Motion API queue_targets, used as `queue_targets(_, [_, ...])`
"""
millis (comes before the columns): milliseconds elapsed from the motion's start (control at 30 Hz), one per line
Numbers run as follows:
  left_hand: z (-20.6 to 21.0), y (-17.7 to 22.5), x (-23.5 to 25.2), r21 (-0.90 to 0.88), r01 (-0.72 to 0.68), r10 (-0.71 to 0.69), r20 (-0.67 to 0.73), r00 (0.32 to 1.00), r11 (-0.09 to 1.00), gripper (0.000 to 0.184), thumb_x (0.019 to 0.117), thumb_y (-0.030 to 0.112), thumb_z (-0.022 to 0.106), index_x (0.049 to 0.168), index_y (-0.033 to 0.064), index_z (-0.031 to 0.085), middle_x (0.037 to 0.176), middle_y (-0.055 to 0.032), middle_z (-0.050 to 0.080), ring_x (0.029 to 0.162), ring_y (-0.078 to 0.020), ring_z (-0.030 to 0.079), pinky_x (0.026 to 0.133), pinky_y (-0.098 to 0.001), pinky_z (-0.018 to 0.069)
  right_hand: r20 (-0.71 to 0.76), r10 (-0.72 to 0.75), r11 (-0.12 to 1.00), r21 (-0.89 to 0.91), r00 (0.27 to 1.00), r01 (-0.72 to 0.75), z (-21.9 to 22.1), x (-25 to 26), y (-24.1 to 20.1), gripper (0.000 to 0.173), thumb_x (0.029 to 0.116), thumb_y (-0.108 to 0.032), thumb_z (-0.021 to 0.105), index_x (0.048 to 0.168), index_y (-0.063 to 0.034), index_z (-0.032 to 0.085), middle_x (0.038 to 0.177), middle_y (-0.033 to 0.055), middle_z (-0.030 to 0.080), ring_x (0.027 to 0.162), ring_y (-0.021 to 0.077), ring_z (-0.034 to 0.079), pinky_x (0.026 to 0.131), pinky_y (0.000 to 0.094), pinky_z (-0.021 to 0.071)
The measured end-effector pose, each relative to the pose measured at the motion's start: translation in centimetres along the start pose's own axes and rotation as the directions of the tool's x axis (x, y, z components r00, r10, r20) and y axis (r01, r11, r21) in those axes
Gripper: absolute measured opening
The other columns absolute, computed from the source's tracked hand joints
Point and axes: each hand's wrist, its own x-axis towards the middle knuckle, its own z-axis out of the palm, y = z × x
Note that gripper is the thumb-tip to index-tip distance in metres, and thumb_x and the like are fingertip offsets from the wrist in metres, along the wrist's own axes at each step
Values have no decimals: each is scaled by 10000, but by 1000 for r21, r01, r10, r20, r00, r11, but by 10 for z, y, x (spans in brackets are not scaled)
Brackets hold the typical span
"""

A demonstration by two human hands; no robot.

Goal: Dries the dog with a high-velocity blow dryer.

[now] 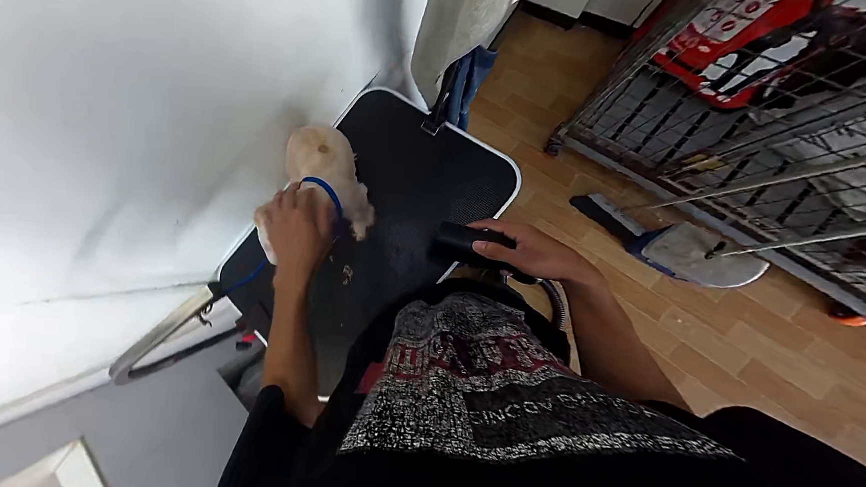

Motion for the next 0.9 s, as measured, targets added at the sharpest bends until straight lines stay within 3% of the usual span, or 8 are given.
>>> queue_targets(67, [-13, -32, -29, -69, 161, -151, 130, 980, 985, 573, 1070, 469, 441, 1460, 63, 542, 1428, -256, 560, 1298, -486, 536, 1015, -714, 420, 106, -49, 996, -64, 993, 56, 12, 9, -3, 512, 998, -482, 604, 1395, -158, 601, 973, 78, 693, 711, 120, 629, 665, 342, 558])
queue_targets(167, [-12, -84, -58, -258, 235, -168, 256, 952, 937, 618, 1022, 463, 523, 1544, 140, 458, 1342, -264, 610, 1227, -457, 599, 997, -698, 454, 249, -200, 953, -174, 948, 247, 34, 26, -18, 510, 984, -471, 624, 1400, -176, 614, 1092, 66, 730, 891, 147, 701, 812, 411, 593])
queue_targets(300, [11, -103, -102, -212, 118, -92, 129, 987, 970, 688, 980, 617, 522, 1519, 190, 512, 1450, -184, 564, 1270, -374, 596, 1003, -639, 488, 228, -300, 915, -207, 926, 347, 67, 40, -36, 509, 992, -504, 579, 1384, -182, 619, 1051, 67, 733, 823, 174, 715, 715, 445, 614])
queue_targets(400, [14, -108, -139, -226, 78, -65, 63, 996, 971, 577, 1008, 570, 530, 1437, 194, 609, 1527, -156, 511, 1288, -367, 592, 998, -634, 495, 295, -274, 918, -204, 915, 340, 77, 46, -42, 497, 991, -494, 600, 1375, -180, 627, 1024, 66, 733, 789, 161, 711, 692, 427, 617])
queue_targets(600, [23, -125, -194, -326, 218, -189, 117, 975, 920, 558, 1011, 482, 580, 1447, 134, 594, 1313, -145, 686, 1181, -324, 675, 1011, -606, 503, 521, -223, 876, -264, 824, 404, 107, 60, -53, 509, 972, -558, 592, 1354, -226, 649, 1023, 27, 739, 827, 128, 705, 736, 407, 601])
queue_targets(667, [28, -132, -210, -289, 356, -283, 264, 922, 889, 706, 950, 594, 614, 1505, 166, 530, 1250, -183, 706, 1140, -367, 689, 989, -643, 505, 602, -214, 837, -293, 769, 462, 121, 65, -60, 522, 971, -577, 580, 1360, -234, 641, 1066, 24, 740, 910, 139, 712, 804, 435, 596])
queue_targets(767, [27, -137, -229, -219, 586, -398, 549, 735, 780, 883, 863, 614, 730, 1546, 144, 427, 1259, -248, 668, 1170, -431, 648, 1004, -686, 470, 701, -162, 788, -332, 694, 519, 145, 70, -66, 510, 978, -549, 601, 1363, -216, 643, 1128, 51, 738, 1038, 197, 700, 931, 504, 547])
queue_targets(900, [31, -151, -258, -406, 741, -346, 695, 631, 535, 621, 884, 380, 776, 1370, 50, 575, 1168, -182, 702, 1073, -286, 691, 987, -542, 539, 808, -138, 728, -309, 573, 611, 182, 68, -67, 519, 961, -559, 624, 1351, -216, 645, 1078, 48, 743, 1001, 197, 705, 914, 500, 554])
